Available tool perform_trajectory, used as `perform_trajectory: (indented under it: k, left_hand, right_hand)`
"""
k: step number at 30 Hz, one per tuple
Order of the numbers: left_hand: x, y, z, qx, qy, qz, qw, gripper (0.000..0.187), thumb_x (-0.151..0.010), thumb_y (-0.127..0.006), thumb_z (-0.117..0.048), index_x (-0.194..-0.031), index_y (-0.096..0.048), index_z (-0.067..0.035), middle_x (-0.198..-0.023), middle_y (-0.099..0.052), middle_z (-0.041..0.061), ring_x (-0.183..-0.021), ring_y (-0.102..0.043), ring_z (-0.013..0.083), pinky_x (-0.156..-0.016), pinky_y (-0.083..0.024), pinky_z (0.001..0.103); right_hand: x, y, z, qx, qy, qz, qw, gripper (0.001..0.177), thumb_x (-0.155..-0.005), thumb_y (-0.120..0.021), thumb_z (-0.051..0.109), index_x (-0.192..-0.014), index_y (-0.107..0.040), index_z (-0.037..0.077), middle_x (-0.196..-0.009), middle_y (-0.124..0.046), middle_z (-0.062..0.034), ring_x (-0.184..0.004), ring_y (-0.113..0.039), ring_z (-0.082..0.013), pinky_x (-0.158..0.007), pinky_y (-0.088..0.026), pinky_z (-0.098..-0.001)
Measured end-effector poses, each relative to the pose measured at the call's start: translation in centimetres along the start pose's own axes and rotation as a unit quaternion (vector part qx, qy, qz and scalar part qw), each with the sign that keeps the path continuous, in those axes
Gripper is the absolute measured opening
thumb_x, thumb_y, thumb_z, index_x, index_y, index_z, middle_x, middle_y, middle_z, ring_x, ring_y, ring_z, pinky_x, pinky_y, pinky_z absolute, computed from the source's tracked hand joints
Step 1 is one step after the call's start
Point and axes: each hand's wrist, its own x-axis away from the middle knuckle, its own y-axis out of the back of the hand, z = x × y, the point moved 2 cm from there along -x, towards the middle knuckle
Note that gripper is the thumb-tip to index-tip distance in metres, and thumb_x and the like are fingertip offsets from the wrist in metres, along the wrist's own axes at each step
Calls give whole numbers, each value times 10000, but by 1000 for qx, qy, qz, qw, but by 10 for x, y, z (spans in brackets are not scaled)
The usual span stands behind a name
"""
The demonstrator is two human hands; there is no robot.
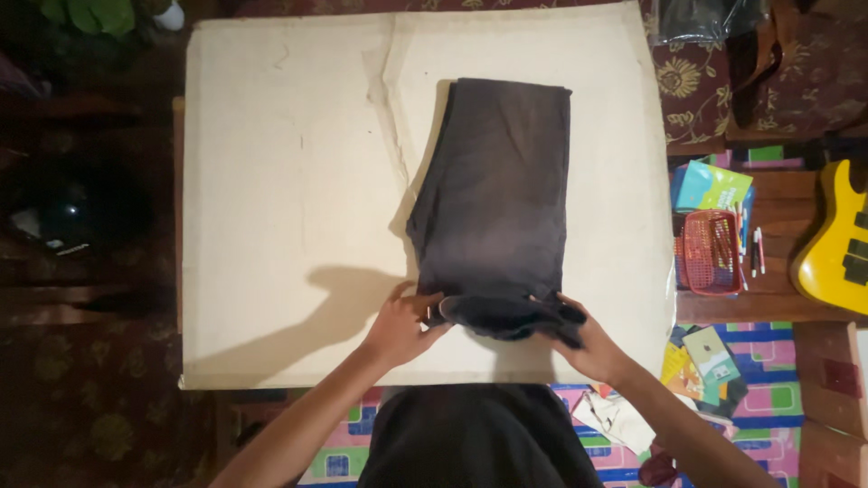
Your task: The person folds a pair of black pants and a pair of maroon and gray athletic shorts by hand on a white surface, then places them into a plastic drawer.
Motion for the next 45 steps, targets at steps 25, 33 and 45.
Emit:
perform_trajectory:
  k: [25,33,45]
  left_hand:
    - [-108,1,11,228,94,-306,919,474,-945,-705,-381,-1217,-635,1,-1049,-754,215,-1015,-739,379,-850,-568,415]
    - [-117,19,14,180,141,-275,934,694,-893,-757,-489,-1325,-585,27,-1065,-739,239,-1032,-719,380,-868,-560,412]
    - [13,-20,23,117,200,-171,958,508,-835,-813,-375,-1192,-651,-52,-1142,-732,153,-999,-718,331,-884,-565,418]
  right_hand:
    - [-138,57,45,-173,4,-335,926,504,-978,-702,203,-1395,-512,-7,-1101,-759,-176,-1013,-750,-263,-859,-575,-357]
    - [-139,59,60,-9,60,-411,910,590,-1054,-717,300,-1490,-488,-25,-1198,-716,-244,-1114,-707,-355,-917,-560,-406]
    - [-4,-2,-16,-236,-93,-314,915,719,-782,-848,100,-1413,-508,44,-958,-711,-119,-806,-639,-167,-710,-532,-293]
